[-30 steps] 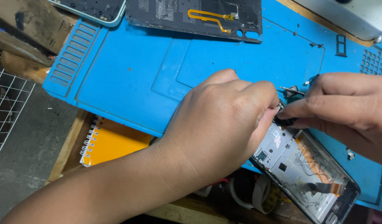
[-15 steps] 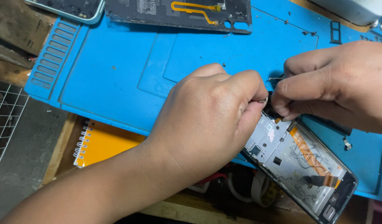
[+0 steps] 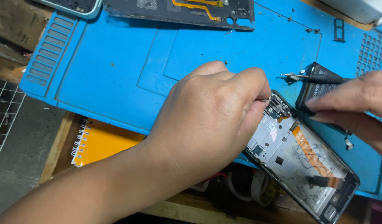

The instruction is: The person uses a yellow-handled prying tool to remove a small metal bracket and a charging port assembly from the bottom of a disassembled smartphone. They then lift the phone chassis, rotate it, and use the tool to disconnect a ribbon cable from the motherboard before placing the tool down.

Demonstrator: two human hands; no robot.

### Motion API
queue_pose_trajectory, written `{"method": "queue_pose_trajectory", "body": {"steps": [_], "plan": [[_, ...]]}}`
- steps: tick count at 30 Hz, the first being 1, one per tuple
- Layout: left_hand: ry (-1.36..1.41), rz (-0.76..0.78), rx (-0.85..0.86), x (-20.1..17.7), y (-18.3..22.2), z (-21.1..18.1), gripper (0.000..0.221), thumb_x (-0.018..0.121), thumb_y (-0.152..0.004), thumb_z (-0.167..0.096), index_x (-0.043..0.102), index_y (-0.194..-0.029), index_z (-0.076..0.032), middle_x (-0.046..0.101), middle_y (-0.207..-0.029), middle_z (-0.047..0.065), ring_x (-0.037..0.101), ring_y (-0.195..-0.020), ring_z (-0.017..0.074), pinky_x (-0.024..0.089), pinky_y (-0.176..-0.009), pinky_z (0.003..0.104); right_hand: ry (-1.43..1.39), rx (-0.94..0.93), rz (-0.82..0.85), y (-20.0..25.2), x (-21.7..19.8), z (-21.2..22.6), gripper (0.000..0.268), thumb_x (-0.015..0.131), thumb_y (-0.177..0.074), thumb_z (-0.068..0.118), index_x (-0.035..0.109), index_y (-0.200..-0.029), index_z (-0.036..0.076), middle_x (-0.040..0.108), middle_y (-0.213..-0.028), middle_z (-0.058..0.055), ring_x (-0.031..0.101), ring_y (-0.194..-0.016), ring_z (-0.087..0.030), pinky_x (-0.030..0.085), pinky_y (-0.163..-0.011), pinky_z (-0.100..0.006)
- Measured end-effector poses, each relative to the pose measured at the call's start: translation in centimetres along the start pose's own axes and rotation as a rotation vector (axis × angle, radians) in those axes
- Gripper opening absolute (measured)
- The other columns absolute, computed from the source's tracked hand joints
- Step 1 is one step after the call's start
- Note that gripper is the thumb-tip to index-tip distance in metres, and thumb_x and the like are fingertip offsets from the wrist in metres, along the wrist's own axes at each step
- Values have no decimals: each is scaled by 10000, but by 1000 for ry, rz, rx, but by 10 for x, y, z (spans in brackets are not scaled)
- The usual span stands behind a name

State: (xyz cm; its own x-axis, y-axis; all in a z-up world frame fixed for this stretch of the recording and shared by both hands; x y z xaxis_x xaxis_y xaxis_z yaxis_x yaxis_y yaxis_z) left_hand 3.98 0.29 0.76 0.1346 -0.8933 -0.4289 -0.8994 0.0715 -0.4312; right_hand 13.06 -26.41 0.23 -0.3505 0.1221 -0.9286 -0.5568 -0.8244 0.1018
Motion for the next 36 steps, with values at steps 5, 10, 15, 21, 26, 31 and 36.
{"method": "queue_pose_trajectory", "body": {"steps": [5,10,15,21,26,31,36], "plan": [[-33,20,-1,2,3,1,85,726,-925,-96,650,-905,-64,668,-744,61,626,-775,296,501,-688,434,34,-13,-129,10,-5,40,269,759,-805,107,728,-1072,111,728,-975,-67,741,-909,-199,609,-826,-333],[-49,31,2,3,5,0,89,734,-918,-104,649,-916,-80,672,-771,51,639,-800,288,506,-719,424,18,14,-107,5,-13,65,389,761,-746,63,761,-1130,122,737,-1043,-60,735,-917,-172,600,-772,-310],[-63,50,-15,3,1,-1,88,732,-896,-92,645,-892,-77,661,-732,51,633,-766,285,498,-688,419,110,67,-149,25,-17,53,386,773,-740,70,763,-1125,91,723,-1006,-69,705,-902,-176,578,-760,-327],[-88,57,-9,2,-2,-6,98,738,-893,-99,643,-879,-81,635,-696,49,607,-737,281,474,-666,416,219,375,-198,41,-27,23,348,765,-833,76,776,-1180,82,665,-860,-52,617,-741,-145,507,-653,-282],[-91,68,-25,2,-5,-10,92,743,-883,-101,653,-872,-85,627,-670,42,606,-720,264,475,-654,398,210,109,-367,5,-47,49,318,713,-853,-60,740,-1154,38,655,-1031,-178,664,-844,-222,538,-708,-321],[-92,66,-26,2,-6,-12,84,744,-873,-93,662,-868,-78,649,-698,49,612,-722,261,477,-648,392,285,27,-416,-22,-52,65,204,811,-808,6,770,-1006,34,709,-878,-117,680,-800,-252,530,-707,-375],[-85,53,-32,2,-6,-14,78,748,-867,-95,671,-867,-77,695,-764,49,635,-742,253,491,-638,381,255,45,-484,-26,-51,69,188,823,-803,19,769,-984,17,717,-883,-117,672,-785,-253,532,-702,-360]]}}
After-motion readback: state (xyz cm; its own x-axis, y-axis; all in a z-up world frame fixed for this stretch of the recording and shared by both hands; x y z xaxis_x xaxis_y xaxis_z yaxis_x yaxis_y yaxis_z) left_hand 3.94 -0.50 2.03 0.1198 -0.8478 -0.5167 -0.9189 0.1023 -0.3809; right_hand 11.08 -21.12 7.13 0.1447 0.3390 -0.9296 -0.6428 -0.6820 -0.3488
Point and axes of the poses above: each hand's wrist, its own y-axis away from the middle knuckle, its own x-axis out of the palm, z = x × y, the point moved 3 cm from there along -y, towards the middle knuckle
